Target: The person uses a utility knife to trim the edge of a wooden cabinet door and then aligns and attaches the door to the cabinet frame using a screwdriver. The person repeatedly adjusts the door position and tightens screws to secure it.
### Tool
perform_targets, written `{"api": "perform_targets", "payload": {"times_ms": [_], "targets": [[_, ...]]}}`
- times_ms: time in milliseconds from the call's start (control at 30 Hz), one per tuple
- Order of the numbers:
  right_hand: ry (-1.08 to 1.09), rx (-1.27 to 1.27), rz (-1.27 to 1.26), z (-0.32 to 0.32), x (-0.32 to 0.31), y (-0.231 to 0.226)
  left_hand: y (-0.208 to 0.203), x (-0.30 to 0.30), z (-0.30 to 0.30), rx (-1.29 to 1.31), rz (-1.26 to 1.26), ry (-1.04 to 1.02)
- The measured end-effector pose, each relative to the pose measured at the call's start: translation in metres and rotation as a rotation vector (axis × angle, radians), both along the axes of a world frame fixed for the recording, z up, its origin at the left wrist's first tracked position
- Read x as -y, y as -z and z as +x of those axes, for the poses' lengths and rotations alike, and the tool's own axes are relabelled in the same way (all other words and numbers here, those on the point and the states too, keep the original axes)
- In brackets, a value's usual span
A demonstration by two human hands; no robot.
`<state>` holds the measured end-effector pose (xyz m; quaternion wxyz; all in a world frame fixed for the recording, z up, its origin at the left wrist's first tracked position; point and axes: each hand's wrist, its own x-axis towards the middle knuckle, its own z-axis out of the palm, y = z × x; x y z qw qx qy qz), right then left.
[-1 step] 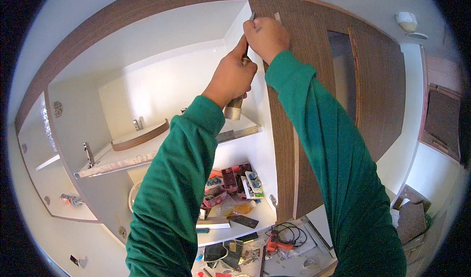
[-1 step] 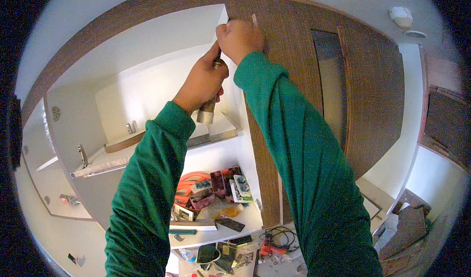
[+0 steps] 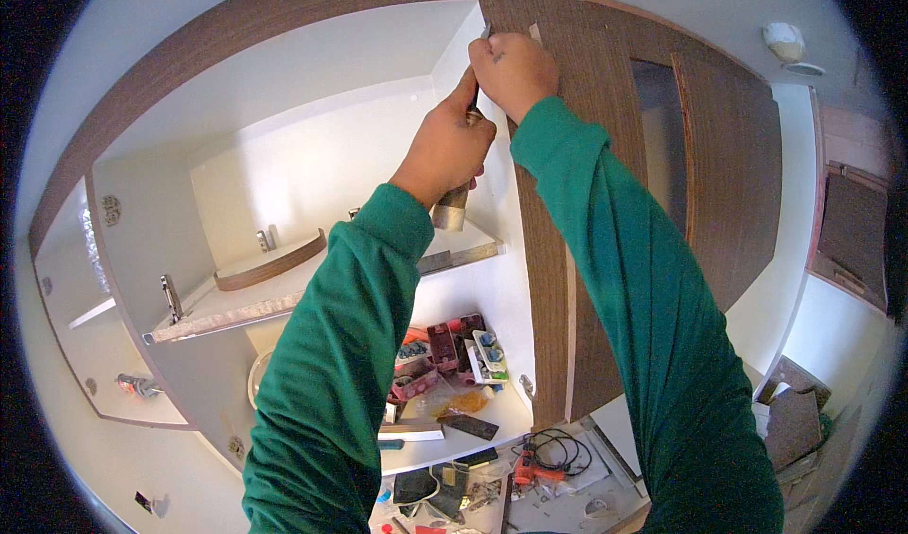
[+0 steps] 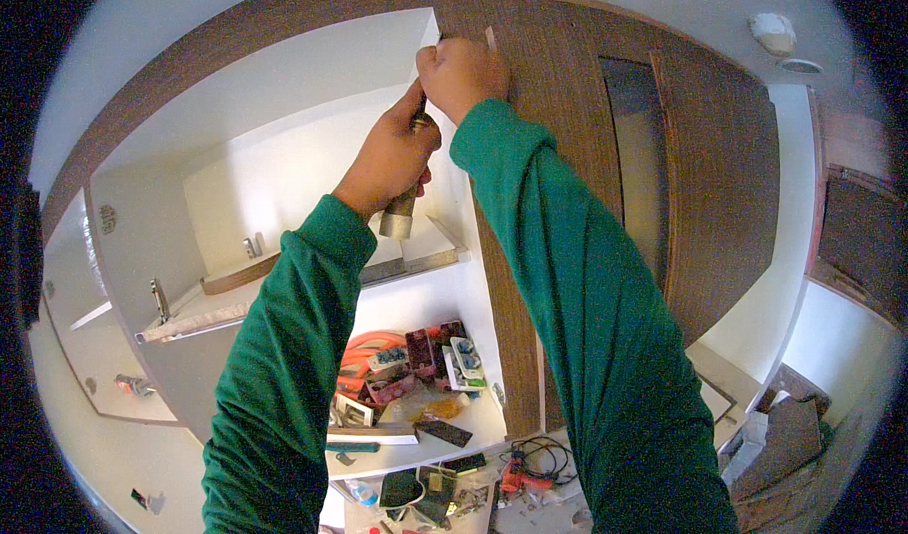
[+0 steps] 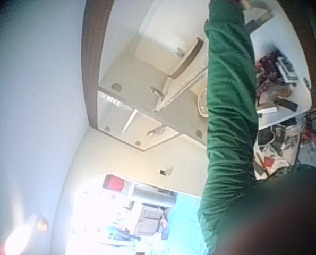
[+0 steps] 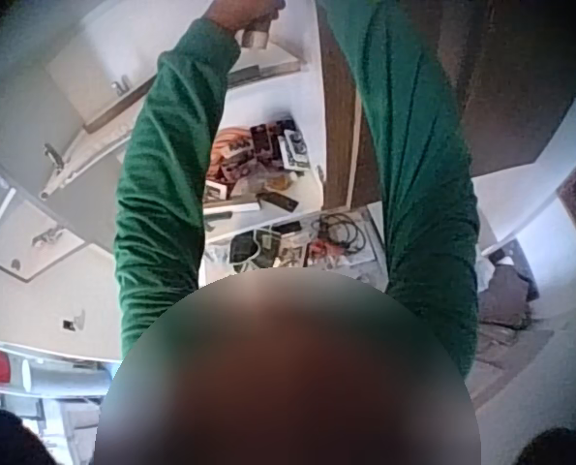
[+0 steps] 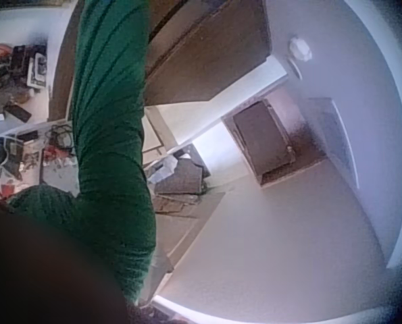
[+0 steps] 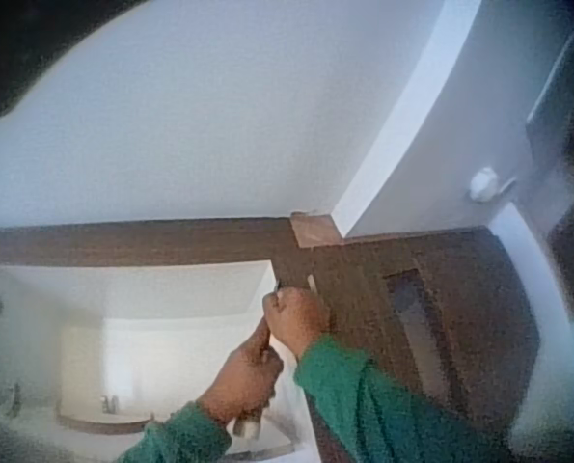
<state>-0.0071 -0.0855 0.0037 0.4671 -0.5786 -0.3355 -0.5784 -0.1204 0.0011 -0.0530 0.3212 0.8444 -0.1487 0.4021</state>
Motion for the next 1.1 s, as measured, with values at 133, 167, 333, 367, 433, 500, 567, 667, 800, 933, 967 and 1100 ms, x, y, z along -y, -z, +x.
{"api": "perform_targets", "payload": {"times_ms": [133, 167, 333, 367, 433, 500, 567, 667, 800, 933, 967, 1100], "targets": [[0.031, 0.024, -0.013, -0.001, 0.002, -0.005, -0.002, 0.004, 0.0, -0.01, -0.02, -0.012], [0.037, 0.022, -0.018, 0.0, 0.001, -0.006, -0.003, 0.004, 0.0, -0.013, -0.029, -0.002], [0.035, -0.005, -0.011, 0.004, -0.002, -0.017, -0.011, 0.002, 0.006, -0.003, -0.044, 0.016], [0.028, -0.008, -0.014, 0.004, -0.001, -0.017, -0.011, 0.004, 0.005, -0.01, -0.04, 0.008], [0.027, -0.008, -0.02, 0.005, 0.0, -0.015, -0.009, 0.009, 0.0, -0.024, -0.034, -0.007], [0.035, 0.0, -0.021, 0.003, 0.001, -0.009, -0.007, 0.005, 0.001, -0.009, -0.012, -0.013], [0.027, -0.021, -0.002, 0.0, -0.001, -0.009, -0.006, 0.001, 0.001, 0.001, 0.003, -0.014], [0.029, -0.032, 0.005, -0.003, -0.004, -0.011, -0.01, -0.003, 0.0, 0.007, 0.006, -0.006], [0.048, -0.009, 0.01, -0.005, -0.002, -0.012, -0.013, -0.003, 0.0, -0.004, -0.002, -0.009], [0.072, -0.003, -0.009, -0.001, -0.002, -0.014, -0.014, 0.0, -0.003, -0.009, -0.001, -0.008], [0.066, -0.016, -0.01, -0.002, -0.002, -0.015, -0.014, -0.001, -0.002, -0.013, -0.002, -0.007], [0.071, -0.014, -0.014, 0.001, -0.003, -0.018, -0.014, 0.0, 0.003, -0.009, -0.019, 0.001]]}}
